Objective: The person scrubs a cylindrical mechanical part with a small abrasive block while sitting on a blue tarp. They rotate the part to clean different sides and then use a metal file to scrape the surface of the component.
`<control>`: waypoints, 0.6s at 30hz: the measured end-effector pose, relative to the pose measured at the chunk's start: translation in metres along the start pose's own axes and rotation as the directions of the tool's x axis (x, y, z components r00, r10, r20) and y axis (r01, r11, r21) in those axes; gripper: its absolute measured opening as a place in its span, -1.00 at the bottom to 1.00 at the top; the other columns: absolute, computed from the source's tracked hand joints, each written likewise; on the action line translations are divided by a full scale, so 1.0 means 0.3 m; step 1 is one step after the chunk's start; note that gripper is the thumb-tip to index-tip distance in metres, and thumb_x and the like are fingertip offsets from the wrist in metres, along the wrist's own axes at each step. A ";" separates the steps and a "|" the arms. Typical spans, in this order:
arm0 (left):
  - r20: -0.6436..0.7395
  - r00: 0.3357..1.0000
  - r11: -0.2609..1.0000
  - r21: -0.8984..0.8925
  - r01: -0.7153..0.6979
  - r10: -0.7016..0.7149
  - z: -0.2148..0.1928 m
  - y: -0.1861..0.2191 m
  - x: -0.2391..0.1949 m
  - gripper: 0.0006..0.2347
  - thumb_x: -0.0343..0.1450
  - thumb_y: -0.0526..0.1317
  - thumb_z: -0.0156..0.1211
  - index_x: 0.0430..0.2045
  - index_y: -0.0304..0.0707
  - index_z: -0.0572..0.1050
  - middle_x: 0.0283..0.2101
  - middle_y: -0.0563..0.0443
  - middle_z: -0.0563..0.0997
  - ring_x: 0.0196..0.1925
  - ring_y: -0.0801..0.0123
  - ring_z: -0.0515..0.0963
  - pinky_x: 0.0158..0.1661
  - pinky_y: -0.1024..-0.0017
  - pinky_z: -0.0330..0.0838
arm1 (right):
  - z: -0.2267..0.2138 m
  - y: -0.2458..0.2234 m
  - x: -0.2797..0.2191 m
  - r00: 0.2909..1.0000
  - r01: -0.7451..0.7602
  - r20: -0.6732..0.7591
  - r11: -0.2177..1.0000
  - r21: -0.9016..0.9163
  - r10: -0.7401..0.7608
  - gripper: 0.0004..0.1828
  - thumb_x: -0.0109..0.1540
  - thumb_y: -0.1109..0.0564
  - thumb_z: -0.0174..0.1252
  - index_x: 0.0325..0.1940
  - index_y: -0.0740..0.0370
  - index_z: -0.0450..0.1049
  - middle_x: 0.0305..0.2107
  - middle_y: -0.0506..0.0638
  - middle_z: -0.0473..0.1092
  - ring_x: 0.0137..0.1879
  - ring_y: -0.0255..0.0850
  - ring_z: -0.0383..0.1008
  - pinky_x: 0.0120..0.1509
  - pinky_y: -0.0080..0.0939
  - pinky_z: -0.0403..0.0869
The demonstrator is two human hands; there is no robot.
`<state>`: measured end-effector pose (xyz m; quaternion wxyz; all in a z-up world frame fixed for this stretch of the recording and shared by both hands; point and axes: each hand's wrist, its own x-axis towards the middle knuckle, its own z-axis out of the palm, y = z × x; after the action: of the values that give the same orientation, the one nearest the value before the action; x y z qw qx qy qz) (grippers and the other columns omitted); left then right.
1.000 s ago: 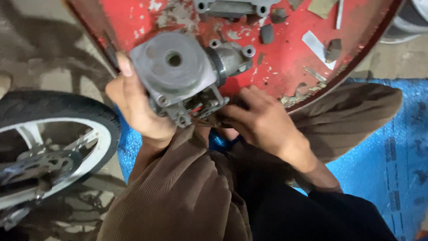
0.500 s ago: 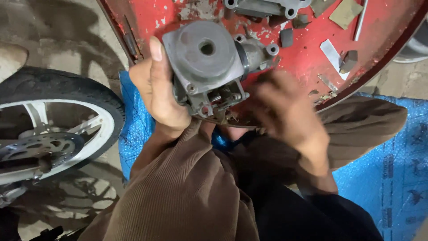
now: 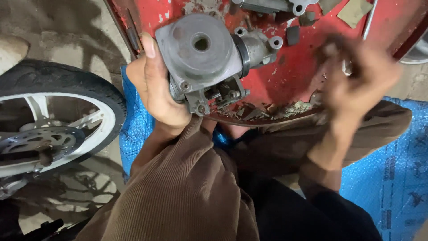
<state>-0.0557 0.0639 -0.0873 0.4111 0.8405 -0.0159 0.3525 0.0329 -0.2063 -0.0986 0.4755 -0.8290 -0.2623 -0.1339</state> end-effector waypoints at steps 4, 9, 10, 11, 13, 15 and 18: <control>-0.002 0.979 0.955 -0.219 0.198 -0.203 0.013 0.068 0.055 -0.72 0.68 -0.20 -0.27 -0.06 -0.49 0.38 -0.35 -0.15 0.53 -0.43 0.32 0.35 -0.32 0.30 0.33 | -0.047 0.005 0.017 0.990 0.112 0.117 0.953 -0.280 -0.082 -0.44 0.26 0.58 0.35 0.33 0.67 0.38 0.15 0.41 0.27 0.20 0.30 0.25 0.35 0.20 0.31; 0.024 0.884 0.792 -0.434 0.431 -0.468 0.023 0.090 0.081 -0.60 0.61 -0.01 -0.30 -0.52 -0.32 0.32 -0.48 0.09 0.37 -0.48 0.47 0.18 -0.38 0.39 0.16 | 0.050 -0.143 0.009 0.950 0.056 0.309 0.997 -0.053 -0.037 -0.64 0.14 0.58 0.23 0.02 0.55 0.50 0.13 0.36 0.39 0.11 0.17 0.49 0.14 0.01 0.48; -0.014 0.910 0.848 -0.368 0.380 -0.414 0.026 0.086 0.077 -0.60 0.63 -0.06 -0.30 -0.48 -0.43 0.32 -0.48 0.02 0.37 -0.48 0.42 0.16 -0.37 0.36 0.18 | 0.079 -0.161 -0.002 0.905 0.121 0.416 0.991 -0.063 -0.084 -0.72 0.13 0.32 0.33 -0.08 0.41 0.53 -0.03 0.25 0.33 0.03 0.13 0.38 0.10 0.03 0.38; -0.048 0.934 0.898 -0.299 0.324 -0.353 0.031 0.080 0.078 -0.59 0.64 -0.10 -0.30 -0.45 -0.54 0.33 -0.47 -0.06 0.37 -0.47 0.36 0.15 -0.35 0.33 0.20 | 0.108 -0.178 -0.010 0.847 0.190 0.516 0.980 -0.067 -0.129 -0.69 0.11 0.07 0.43 -0.19 0.27 0.56 -0.18 0.14 0.27 -0.05 0.10 0.27 0.06 0.05 0.29; -0.086 0.980 0.971 -0.179 0.161 -0.179 0.033 -0.019 -0.003 -0.90 0.67 -0.26 -0.11 0.03 -0.19 0.22 -0.39 -0.08 0.46 -0.42 0.32 0.25 -0.31 0.29 0.25 | 0.140 -0.182 -0.043 0.825 0.252 0.555 0.946 -0.201 -0.102 -0.65 0.10 -0.02 0.40 -0.17 0.23 0.55 -0.12 0.16 0.27 -0.01 0.10 0.27 0.10 0.06 0.30; -0.093 0.996 0.998 -0.055 -0.005 0.000 0.030 -0.047 -0.017 -0.49 0.70 -0.43 0.07 0.51 0.17 0.13 -0.32 -0.11 0.54 -0.37 0.27 0.34 -0.26 0.25 0.30 | 0.151 -0.177 -0.058 0.804 0.314 0.591 0.891 -0.328 -0.066 -0.59 0.09 -0.11 0.37 -0.15 0.19 0.53 -0.06 0.18 0.27 0.04 0.10 0.26 0.14 0.06 0.31; -0.102 0.994 0.995 -0.093 -0.034 0.025 0.015 -0.019 0.039 -0.81 0.54 -0.29 0.02 -0.13 -0.55 0.37 -0.34 -0.20 0.57 -0.44 0.20 0.58 -0.41 0.26 0.53 | 0.116 -0.158 -0.031 0.807 0.232 0.584 0.954 -0.190 -0.080 -0.70 0.12 0.10 0.38 -0.14 0.23 0.50 -0.07 0.09 0.35 0.05 0.04 0.28 0.13 0.02 0.31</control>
<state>-0.0425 0.0677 -0.0861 0.4454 0.8010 -0.0244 0.3993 -0.0024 -0.1597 -0.0868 0.2531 -0.8597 -0.4410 0.0489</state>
